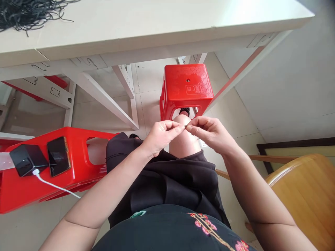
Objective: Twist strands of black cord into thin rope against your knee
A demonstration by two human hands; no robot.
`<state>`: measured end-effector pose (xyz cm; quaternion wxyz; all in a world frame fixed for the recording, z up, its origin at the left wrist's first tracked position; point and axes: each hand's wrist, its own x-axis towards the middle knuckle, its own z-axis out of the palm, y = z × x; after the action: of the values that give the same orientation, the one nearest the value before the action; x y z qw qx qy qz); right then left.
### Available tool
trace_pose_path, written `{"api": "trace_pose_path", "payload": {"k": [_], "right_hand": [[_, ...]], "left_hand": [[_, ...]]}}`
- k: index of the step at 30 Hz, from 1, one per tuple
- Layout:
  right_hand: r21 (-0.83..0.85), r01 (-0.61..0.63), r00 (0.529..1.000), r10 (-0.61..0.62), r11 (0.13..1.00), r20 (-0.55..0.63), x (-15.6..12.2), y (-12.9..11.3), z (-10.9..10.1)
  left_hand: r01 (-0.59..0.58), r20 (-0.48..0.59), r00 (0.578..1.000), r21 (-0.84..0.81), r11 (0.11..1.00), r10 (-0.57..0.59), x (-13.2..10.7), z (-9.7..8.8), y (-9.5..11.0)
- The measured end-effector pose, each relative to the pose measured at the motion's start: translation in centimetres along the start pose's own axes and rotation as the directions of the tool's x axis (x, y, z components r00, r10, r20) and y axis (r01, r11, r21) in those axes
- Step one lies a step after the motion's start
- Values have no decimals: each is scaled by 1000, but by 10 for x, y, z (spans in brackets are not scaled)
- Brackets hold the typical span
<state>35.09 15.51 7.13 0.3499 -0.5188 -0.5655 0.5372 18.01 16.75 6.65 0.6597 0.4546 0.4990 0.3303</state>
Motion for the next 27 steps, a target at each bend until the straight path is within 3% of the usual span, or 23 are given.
{"api": "trace_pose_path", "payload": {"k": [2, 5, 8, 10, 12, 14, 15, 17, 19, 20, 21, 23, 25, 27], "right_hand": [[-47, -10, 999, 12, 999, 48, -3, -6, 0], [-85, 5, 991, 7, 996, 135, -5, -13, -9], [-112, -1, 990, 17, 994, 142, -8, -11, -37], [-202, -55, 997, 65, 978, 43, -11, -4, -65], [-343, -112, 983, 54, 933, -175, -17, 6, -89], [-435, -132, 899, -77, 891, -431, -25, 14, -94], [-435, -112, 844, -145, 894, -516, -29, 16, -87], [-301, -28, 814, -153, 953, -560, -36, 18, -57], [39, -27, 952, 37, 999, -303, -39, 18, -17], [218, -57, 975, 102, 974, -200, -39, 18, 3], [368, -91, 984, 141, 925, -112, -37, 19, 19], [564, -113, 983, 177, 818, -58, -30, 20, 41], [642, -90, 981, 178, 761, -74, -24, 23, 49], [650, -36, 983, 142, 759, -112, -21, 26, 51]], "left_hand": [[-21, -10, 1000, -1, 1000, 21, -4, 0, 2], [70, -24, 997, -108, 992, -73, -12, -3, 5], [140, -24, 987, -327, 934, -156, -19, -12, 7], [144, -37, 983, -441, 886, -179, -22, -19, 8], [139, -69, 977, -504, 852, -200, -23, -22, 8], [125, -102, 972, -533, 837, -210, -24, -19, 7], [119, -106, 973, -538, 834, -206, -24, -16, 6], [121, -80, 978, -536, 835, -193, -26, -7, 4], [134, -35, 984, -518, 845, -177, -29, 3, 0], [141, -17, 985, -503, 853, -172, -30, 8, -3], [148, -5, 985, -483, 863, -171, -32, 12, -6], [155, -4, 985, -436, 887, -174, -35, 18, -12], [153, -29, 983, -404, 902, -179, -37, 22, -17], [135, -55, 984, -400, 907, -171, -37, 23, -21]]}}
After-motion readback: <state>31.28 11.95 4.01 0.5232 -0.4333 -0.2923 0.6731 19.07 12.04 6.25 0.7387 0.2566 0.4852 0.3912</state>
